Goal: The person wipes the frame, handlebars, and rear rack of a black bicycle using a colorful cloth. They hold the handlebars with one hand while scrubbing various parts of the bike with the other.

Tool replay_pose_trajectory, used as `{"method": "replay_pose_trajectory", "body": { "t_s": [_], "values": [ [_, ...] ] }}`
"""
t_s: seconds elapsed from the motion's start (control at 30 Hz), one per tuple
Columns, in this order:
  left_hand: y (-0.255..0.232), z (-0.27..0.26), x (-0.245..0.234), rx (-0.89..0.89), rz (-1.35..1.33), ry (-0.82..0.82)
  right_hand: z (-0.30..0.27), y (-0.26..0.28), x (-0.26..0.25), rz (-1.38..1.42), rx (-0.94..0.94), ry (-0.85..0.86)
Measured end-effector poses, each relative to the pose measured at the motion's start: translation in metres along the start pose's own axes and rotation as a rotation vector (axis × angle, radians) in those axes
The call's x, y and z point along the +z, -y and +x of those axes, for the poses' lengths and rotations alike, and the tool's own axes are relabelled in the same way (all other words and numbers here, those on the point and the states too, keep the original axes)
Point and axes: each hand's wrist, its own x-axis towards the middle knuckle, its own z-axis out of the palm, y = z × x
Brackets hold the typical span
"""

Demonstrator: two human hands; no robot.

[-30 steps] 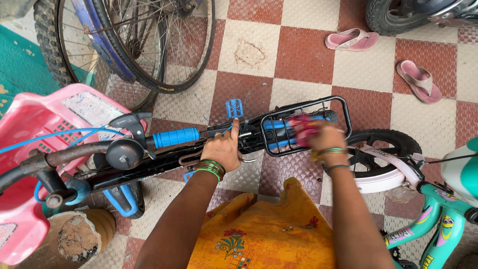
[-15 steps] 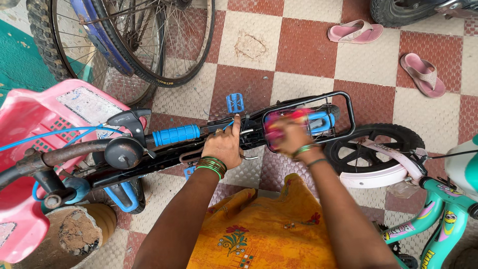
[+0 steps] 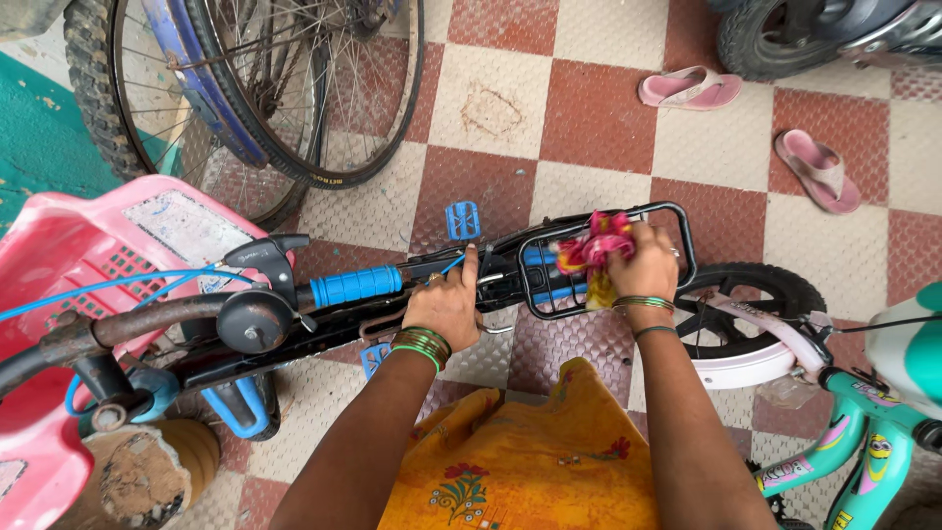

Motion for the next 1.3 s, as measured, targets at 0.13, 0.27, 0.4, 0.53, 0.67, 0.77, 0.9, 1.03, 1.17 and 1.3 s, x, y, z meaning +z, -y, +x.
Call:
{"method": "replay_pose_trajectory", "body": {
  "t_s": [0.13,0.27,0.4,0.53,0.67,0.77,0.9,1.03,1.17,1.3],
  "values": [
    [0.002,0.005,0.001,0.008,-0.01,-0.034,0.007,0.004,-0.011,0.118,0.002,-0.153],
    [0.002,0.002,0.003,0.024,0.009,-0.079,-0.001,-0.001,0.012,0.06,-0.151,-0.172],
    [0.0,0.002,-0.003,0.01,0.011,-0.051,-0.01,0.02,0.07,0.101,-0.434,0.039],
    [-0.002,0.0,-0.004,-0.001,0.034,-0.041,-0.041,0.063,0.098,0.068,-0.632,0.31],
    [-0.002,0.001,-0.006,-0.001,0.036,-0.038,-0.024,0.061,0.099,-0.156,-0.695,0.246],
    [-0.002,0.001,-0.005,0.0,0.045,-0.029,0.017,0.012,0.091,0.086,-0.505,0.138],
    [-0.005,-0.004,-0.003,-0.002,0.066,0.001,0.04,-0.085,0.044,-0.372,-0.108,0.022],
    [-0.006,-0.006,0.002,0.012,0.052,-0.044,0.011,-0.136,0.026,-0.09,0.053,-0.309],
    [-0.004,-0.004,0.002,-0.005,0.045,0.014,-0.011,-0.119,0.016,-0.162,0.017,-0.187],
    [-0.001,0.0,0.001,0.009,0.046,-0.07,-0.024,-0.085,0.016,-0.264,-0.009,-0.089]
  ]
}}
